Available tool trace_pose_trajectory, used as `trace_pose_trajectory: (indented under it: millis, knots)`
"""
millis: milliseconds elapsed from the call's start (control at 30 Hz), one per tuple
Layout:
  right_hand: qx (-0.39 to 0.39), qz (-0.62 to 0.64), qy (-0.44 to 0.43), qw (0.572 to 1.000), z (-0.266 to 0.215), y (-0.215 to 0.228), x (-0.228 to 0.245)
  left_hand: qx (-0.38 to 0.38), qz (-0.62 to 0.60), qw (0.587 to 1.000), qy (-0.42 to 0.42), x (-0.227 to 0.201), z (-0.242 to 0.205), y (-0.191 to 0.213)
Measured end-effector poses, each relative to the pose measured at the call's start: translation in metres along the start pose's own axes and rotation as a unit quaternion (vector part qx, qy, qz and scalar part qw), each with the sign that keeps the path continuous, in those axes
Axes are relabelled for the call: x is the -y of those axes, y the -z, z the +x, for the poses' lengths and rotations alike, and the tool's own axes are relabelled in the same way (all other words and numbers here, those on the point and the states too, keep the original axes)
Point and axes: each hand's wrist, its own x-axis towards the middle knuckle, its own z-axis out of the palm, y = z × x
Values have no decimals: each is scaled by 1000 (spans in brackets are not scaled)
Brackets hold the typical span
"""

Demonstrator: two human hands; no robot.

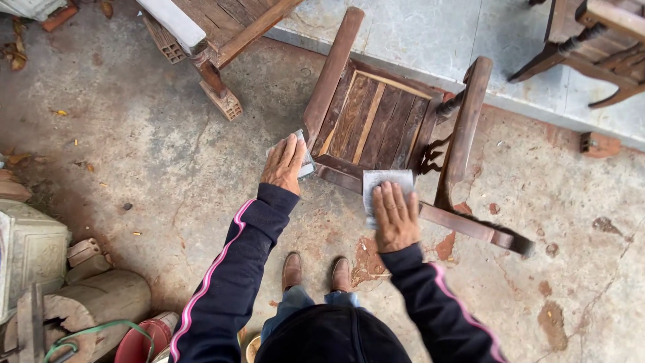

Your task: Sanding and cleaning wooden furniture pieces to prepare or restore them.

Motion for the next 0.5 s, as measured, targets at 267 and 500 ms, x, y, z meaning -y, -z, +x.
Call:
trace_pose_trajectory:
  millis: [267,500]
  knots:
    - [30,-37,12,999,-9,8,-3,-5,6,1000,11,0,0,-7]
    - [45,-14,29,998,-8,46,-17,2,1,1000,3,-2,1,0]
